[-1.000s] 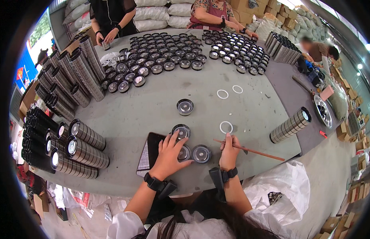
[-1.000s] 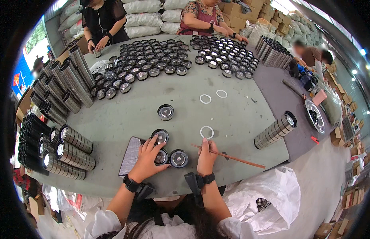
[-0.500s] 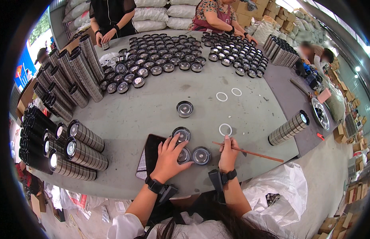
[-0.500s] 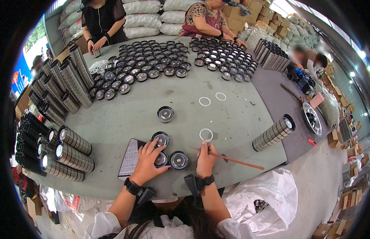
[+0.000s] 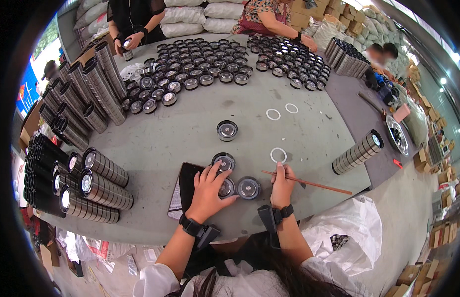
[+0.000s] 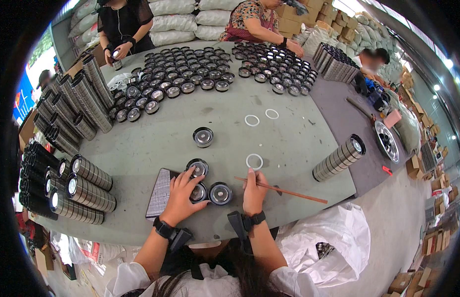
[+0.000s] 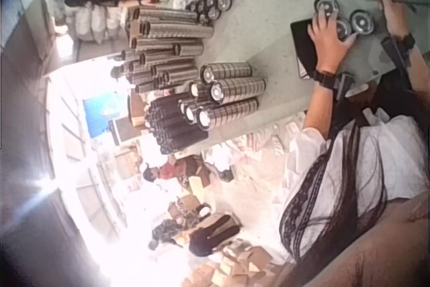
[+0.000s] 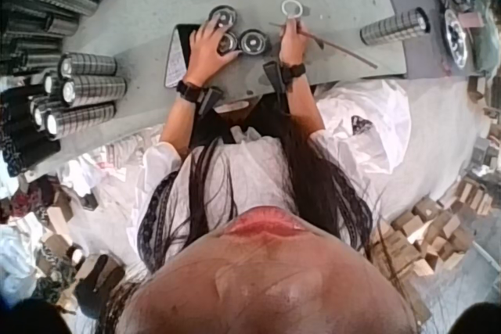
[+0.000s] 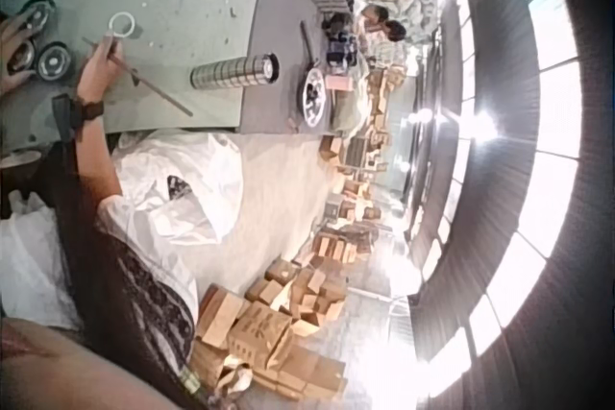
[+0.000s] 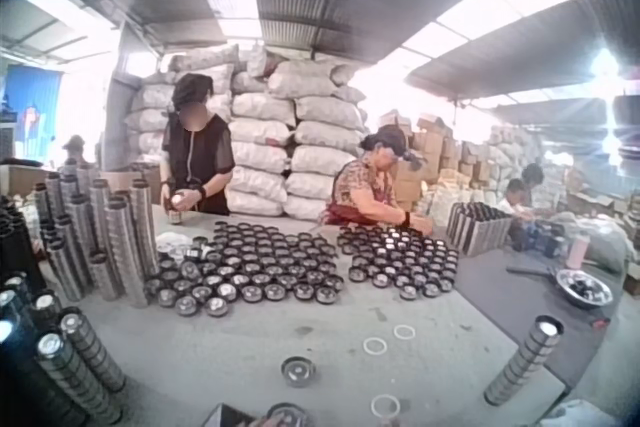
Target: The recorder is seen assembling metal parts and stacking them into columns.
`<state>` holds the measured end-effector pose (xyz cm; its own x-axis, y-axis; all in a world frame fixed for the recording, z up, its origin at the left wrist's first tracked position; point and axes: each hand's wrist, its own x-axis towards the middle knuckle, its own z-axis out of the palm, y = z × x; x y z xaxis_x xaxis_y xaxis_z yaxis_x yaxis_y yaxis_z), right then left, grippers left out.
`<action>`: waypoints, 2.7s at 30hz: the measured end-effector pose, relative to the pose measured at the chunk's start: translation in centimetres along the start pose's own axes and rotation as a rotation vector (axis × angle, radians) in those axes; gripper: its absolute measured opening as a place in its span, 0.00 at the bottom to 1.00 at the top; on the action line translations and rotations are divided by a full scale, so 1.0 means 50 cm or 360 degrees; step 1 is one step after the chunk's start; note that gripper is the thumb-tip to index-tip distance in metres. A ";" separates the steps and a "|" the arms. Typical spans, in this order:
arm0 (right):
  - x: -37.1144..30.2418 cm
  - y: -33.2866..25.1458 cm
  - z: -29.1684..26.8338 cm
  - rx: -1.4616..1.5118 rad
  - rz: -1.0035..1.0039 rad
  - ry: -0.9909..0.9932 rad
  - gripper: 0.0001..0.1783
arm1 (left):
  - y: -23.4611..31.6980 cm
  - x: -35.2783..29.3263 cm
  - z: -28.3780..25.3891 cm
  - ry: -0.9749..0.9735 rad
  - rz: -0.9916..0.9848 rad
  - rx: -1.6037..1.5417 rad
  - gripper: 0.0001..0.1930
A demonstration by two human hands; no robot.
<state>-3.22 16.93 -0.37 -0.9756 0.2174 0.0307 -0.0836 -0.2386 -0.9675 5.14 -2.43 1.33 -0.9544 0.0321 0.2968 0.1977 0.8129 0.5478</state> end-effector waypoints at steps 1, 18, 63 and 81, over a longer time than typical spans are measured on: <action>0.000 -0.001 0.001 0.0000 0.0001 0.0003 0.16 | 0.000 0.001 -0.001 0.0006 0.0002 -0.0010 0.36; -0.002 -0.005 -0.001 0.0034 0.0061 -0.0036 0.14 | 0.002 0.000 0.001 -0.0006 -0.0029 0.0000 0.36; 0.002 0.000 -0.002 0.0048 0.0027 -0.0045 0.14 | 0.002 0.004 0.000 -0.0005 -0.0017 -0.0002 0.36; 0.001 0.003 -0.005 0.0072 0.0025 -0.0047 0.15 | 0.001 0.001 0.002 -0.0013 -0.0031 -0.0005 0.36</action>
<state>-3.24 17.12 -0.58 -0.9824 0.1855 0.0235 -0.0766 -0.2847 -0.9555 5.09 -2.34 1.31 -0.9598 0.0211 0.2798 0.1799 0.8115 0.5560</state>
